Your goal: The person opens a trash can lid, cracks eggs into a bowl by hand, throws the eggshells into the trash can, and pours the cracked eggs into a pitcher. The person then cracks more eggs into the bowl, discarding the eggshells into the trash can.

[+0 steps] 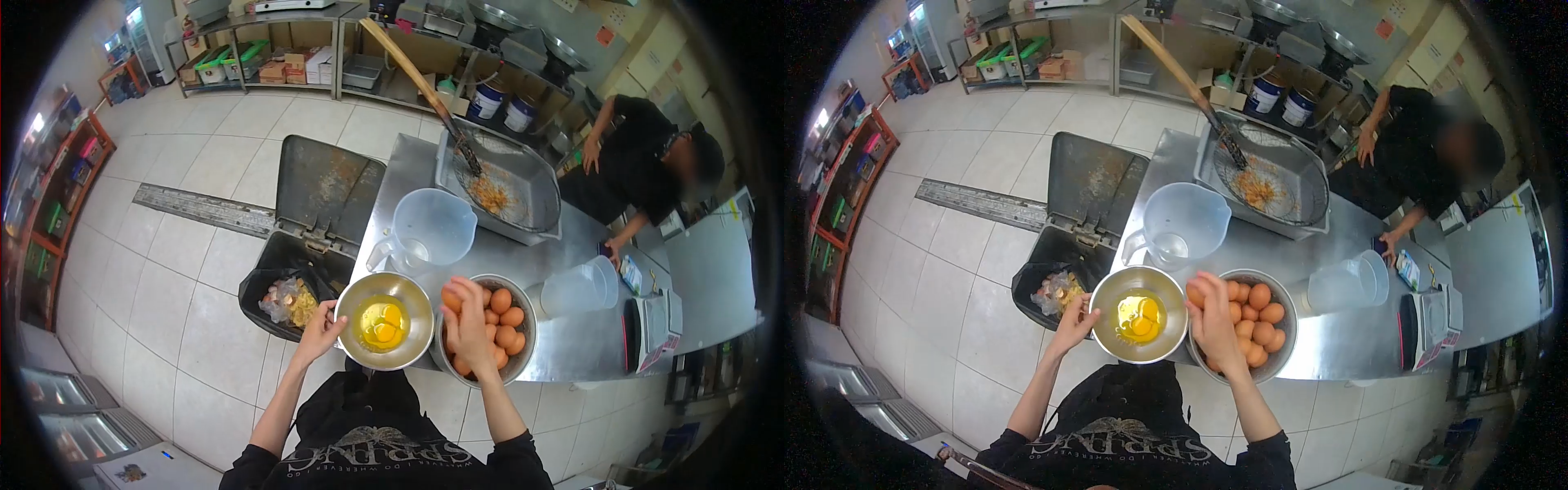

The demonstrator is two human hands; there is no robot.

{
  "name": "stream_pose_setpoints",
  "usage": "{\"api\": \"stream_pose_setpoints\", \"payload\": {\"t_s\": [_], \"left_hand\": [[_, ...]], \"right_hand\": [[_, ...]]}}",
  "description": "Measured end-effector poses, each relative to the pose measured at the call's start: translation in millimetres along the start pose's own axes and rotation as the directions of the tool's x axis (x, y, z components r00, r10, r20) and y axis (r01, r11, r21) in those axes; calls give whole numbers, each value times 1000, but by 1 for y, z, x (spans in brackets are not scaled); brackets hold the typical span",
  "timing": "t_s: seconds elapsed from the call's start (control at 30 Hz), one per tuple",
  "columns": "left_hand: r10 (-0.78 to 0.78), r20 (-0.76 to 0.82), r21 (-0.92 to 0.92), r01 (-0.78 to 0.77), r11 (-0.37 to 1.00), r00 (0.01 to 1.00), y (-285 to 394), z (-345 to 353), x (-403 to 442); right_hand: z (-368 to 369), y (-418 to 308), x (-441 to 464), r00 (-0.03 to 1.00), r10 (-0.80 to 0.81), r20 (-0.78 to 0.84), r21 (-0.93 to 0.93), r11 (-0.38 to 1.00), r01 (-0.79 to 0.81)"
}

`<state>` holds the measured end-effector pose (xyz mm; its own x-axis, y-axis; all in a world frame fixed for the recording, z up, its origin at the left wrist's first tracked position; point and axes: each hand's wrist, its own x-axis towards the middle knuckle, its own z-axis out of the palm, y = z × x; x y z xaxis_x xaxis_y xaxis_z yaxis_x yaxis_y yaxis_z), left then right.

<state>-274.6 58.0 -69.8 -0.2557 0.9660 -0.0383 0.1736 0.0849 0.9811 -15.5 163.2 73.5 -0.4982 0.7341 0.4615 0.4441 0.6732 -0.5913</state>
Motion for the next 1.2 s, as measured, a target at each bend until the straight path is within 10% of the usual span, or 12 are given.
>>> {"api": "stream_pose_setpoints", "payload": {"t_s": [0.13,0.2,0.27,0.33,0.37,0.43,0.57,0.63,1.2], "left_hand": [[303,-441,387,-127,914,845,51,6,1],[270,-425,331,-129,935,864,76,12,2],[257,-72,134,-246,960,964,99,23,12],[306,87,29,-309,951,948,137,40,14],[310,88,30,-313,949,947,141,47,17],[251,197,-83,-239,967,948,144,54,22],[304,168,-141,-282,949,938,136,53,22],[294,158,-142,-273,951,943,131,53,20],[325,-83,123,-314,941,942,112,48,14]], "right_hand": [[16,24,-15,968,70,242,-197,980,-22],[9,15,-6,972,71,222,-135,990,-41],[9,5,1,980,74,184,-71,996,-62],[13,-1,5,853,413,320,540,660,-522],[15,-2,5,855,411,316,541,662,-519],[18,-3,5,712,437,550,703,218,-677],[9,-7,7,685,382,621,585,355,-729],[11,-7,4,872,198,448,399,828,-393],[38,-13,7,923,36,383,209,970,-124]]}}
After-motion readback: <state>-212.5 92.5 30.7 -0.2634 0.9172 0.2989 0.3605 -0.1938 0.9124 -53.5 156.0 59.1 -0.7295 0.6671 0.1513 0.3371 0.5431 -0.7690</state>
